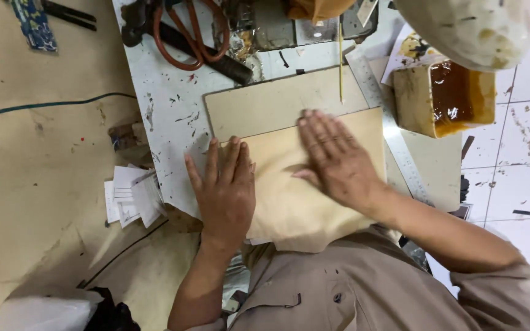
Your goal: The person applies glue to a beige leather piece and folds it over a board, then measures a beige wallet with a ruler. They mark a line on the leather with a ruler and pencil, then cut the leather along the marked line using scissors.
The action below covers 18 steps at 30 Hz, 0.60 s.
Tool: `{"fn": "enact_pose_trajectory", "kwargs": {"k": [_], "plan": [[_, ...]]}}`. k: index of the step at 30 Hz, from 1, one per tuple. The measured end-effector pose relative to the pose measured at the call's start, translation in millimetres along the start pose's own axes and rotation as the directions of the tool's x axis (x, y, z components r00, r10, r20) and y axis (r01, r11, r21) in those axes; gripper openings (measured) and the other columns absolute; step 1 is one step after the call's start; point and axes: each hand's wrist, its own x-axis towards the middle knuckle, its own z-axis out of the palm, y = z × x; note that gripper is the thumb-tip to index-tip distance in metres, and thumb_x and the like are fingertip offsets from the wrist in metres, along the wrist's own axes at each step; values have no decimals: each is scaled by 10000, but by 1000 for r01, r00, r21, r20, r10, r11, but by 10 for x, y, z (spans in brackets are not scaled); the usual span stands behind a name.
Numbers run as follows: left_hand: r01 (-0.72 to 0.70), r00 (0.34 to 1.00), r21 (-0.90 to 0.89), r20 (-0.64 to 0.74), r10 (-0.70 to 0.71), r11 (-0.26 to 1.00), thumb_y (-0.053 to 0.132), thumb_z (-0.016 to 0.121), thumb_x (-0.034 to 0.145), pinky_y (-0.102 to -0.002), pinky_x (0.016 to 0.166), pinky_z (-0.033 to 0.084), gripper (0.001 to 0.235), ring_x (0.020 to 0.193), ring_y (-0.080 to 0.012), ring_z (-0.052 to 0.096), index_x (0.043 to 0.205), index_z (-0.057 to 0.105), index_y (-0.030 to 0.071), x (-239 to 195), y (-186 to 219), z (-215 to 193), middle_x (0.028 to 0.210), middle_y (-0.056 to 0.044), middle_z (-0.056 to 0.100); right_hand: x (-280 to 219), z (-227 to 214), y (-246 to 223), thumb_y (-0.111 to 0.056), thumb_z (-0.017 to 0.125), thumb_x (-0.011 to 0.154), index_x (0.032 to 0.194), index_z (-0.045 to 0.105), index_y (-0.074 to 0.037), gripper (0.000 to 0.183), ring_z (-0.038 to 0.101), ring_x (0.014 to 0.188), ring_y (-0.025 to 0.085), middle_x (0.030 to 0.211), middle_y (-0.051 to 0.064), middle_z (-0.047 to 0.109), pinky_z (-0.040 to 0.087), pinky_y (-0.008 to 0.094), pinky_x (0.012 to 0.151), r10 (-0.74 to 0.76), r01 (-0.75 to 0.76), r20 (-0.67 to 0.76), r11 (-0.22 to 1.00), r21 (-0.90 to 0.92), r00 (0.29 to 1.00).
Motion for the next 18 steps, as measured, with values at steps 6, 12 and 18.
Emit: {"fn": "enact_pose_trajectory", "kwargs": {"k": [6,12,18], "plan": [[-10,999,-17,44,11,1000,343,673,1026,-584,1102,386,305,1207,-324,608,1181,734,88,183,-74,134,1165,-87,680,-237,-366,355,-584,528,1010,1519,531,55,817,514,1418,431,1524,287,548,384,498,1203,49,-51,-13,976,-213,999],[14,958,-308,278,76,951,406,662,987,-536,868,445,315,953,-348,610,1135,660,128,467,-202,131,925,-80,614,-152,-404,475,-320,640,1026,1409,651,-8,494,566,1377,381,1425,218,630,410,479,1206,1,-13,-80,988,-153,997],[-25,947,-506,264,183,862,321,645,1005,-452,831,507,189,923,-327,662,1084,722,167,355,-28,-578,938,-51,630,64,-679,373,-287,716,992,1163,730,-74,274,661,1146,348,1153,117,703,507,482,1046,-87,118,-135,964,240,987]]}}
